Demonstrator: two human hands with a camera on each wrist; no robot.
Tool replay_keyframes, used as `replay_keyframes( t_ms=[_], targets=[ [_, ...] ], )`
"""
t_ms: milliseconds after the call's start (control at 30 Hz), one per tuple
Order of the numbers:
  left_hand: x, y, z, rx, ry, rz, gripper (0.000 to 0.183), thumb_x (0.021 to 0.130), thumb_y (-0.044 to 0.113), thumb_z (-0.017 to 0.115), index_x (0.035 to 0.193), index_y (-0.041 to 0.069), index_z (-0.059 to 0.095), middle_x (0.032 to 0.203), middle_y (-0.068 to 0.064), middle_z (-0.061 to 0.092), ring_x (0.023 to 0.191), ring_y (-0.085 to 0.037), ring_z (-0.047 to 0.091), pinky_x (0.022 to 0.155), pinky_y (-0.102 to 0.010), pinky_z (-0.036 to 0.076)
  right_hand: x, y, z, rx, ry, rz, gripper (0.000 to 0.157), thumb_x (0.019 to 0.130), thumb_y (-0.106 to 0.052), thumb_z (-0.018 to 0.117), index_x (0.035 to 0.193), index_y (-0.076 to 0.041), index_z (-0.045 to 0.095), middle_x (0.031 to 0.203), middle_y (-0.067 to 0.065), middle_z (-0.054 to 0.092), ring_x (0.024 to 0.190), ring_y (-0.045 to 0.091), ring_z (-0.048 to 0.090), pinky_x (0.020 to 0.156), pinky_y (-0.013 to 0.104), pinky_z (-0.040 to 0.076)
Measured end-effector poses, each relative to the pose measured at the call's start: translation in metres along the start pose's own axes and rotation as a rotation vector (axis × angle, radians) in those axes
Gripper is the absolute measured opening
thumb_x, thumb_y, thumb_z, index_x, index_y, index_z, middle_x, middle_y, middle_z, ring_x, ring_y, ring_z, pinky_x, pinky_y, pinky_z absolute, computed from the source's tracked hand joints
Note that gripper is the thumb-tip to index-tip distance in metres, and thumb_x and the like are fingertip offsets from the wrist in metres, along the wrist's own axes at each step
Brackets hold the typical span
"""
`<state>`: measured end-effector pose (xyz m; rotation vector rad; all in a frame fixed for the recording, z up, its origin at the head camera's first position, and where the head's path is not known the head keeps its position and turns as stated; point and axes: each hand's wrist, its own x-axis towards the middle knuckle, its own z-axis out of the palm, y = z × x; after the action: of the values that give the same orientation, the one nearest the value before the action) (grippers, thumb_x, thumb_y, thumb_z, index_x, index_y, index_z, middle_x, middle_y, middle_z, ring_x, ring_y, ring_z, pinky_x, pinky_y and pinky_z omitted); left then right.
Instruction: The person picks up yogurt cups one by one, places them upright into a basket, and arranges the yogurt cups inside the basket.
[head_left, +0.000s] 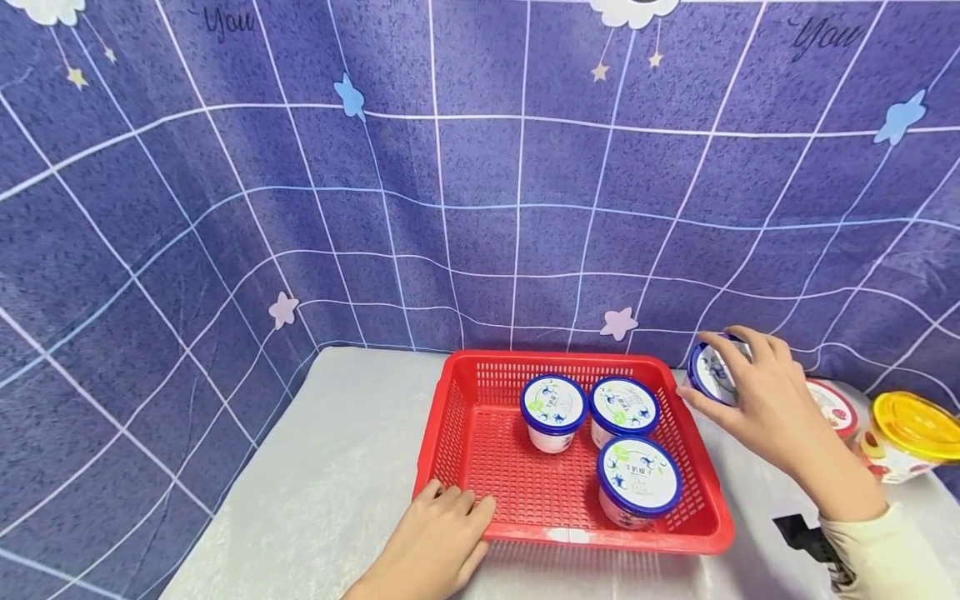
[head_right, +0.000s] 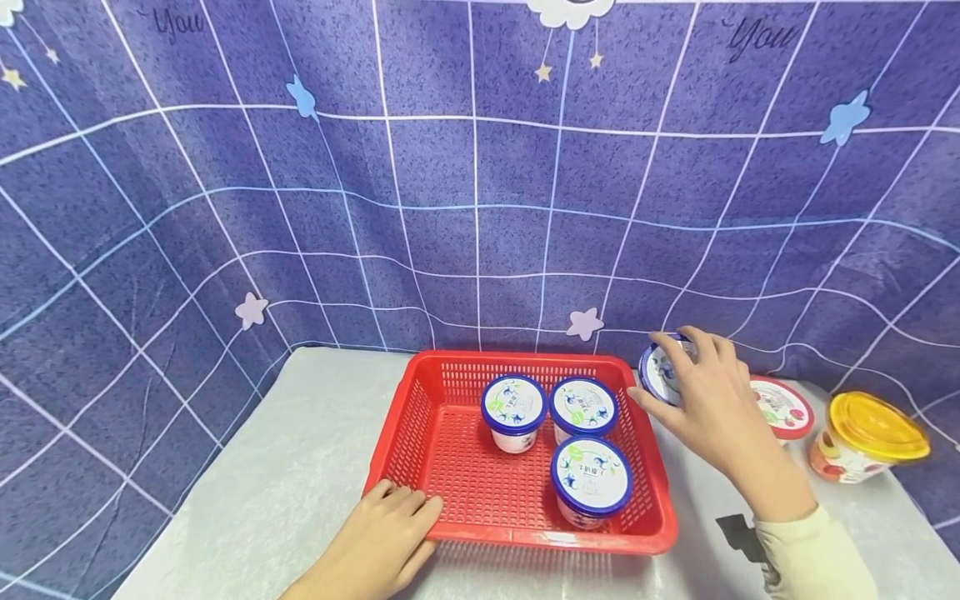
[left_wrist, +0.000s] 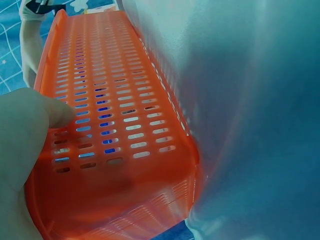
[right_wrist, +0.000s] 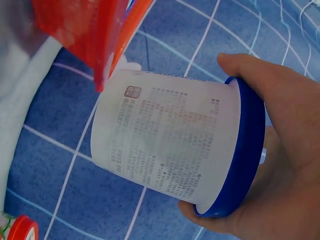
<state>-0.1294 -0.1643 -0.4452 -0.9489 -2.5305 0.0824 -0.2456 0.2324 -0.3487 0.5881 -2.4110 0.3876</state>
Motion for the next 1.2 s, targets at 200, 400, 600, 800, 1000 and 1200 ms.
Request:
replay_keyframes(
  t_ms=[200,400,600,800,1000,1200],
  targets=[
    [0.001,0.001,-0.001,-0.010,-0.040,-0.008,0.026,0.082,0.034,0.069,0.100,0.017,0.059,0.075,0.005,0.057,0.070,-0.013,0.057,0.071,-0.035,0.041,-0.003,-0.015,0.000,0.003,-0.012,-0.021,0.074,0.068,-0.037,0.086,0.130,-0.007,0.059,0.128,0.031,0.050,0.111,0.053,0.044,0.085,0.068,0.033],
    [0.002,0.001,-0.004,-0.033,-0.146,-0.037,0.028,0.087,0.037,0.066,0.107,0.018,0.060,0.083,0.004,0.062,0.075,-0.013,0.058,0.074,-0.037,0.044,-0.004,-0.027,0.002,0.016,-0.018,-0.027,0.072,0.070,-0.038,0.085,0.131,-0.009,0.059,0.129,0.030,0.050,0.113,0.051,0.045,0.087,0.066,0.034],
    [0.001,0.000,-0.003,-0.021,-0.117,-0.033,0.027,0.085,0.036,0.068,0.103,0.018,0.059,0.079,0.004,0.060,0.073,-0.013,0.057,0.073,-0.036,0.042,-0.006,-0.035,0.004,0.033,-0.058,-0.006,0.074,0.071,-0.041,0.084,0.134,-0.012,0.057,0.132,0.029,0.048,0.117,0.049,0.043,0.087,0.068,0.034],
    [0.001,0.000,-0.004,-0.023,-0.126,-0.038,0.028,0.086,0.037,0.067,0.105,0.018,0.059,0.080,0.004,0.059,0.073,-0.013,0.056,0.073,-0.036,0.042,-0.007,-0.042,0.005,0.053,-0.072,-0.011,0.073,0.074,-0.042,0.083,0.136,-0.012,0.057,0.135,0.028,0.047,0.120,0.046,0.043,0.090,0.069,0.035],
    [0.001,0.000,-0.004,-0.026,-0.134,-0.037,0.028,0.086,0.037,0.067,0.105,0.018,0.059,0.079,0.004,0.060,0.073,-0.012,0.056,0.074,-0.035,0.043,-0.007,-0.051,0.005,0.071,-0.065,-0.045,0.073,0.075,-0.042,0.083,0.137,-0.014,0.056,0.134,0.026,0.049,0.121,0.045,0.043,0.092,0.068,0.036],
    [0.000,0.000,-0.004,-0.021,-0.138,-0.036,0.028,0.087,0.037,0.066,0.106,0.018,0.060,0.080,0.004,0.060,0.074,-0.012,0.056,0.074,-0.036,0.043,-0.007,-0.063,0.006,0.112,-0.077,-0.067,0.073,0.075,-0.044,0.083,0.137,-0.014,0.057,0.134,0.022,0.050,0.122,0.042,0.042,0.093,0.066,0.035]
  ],
)
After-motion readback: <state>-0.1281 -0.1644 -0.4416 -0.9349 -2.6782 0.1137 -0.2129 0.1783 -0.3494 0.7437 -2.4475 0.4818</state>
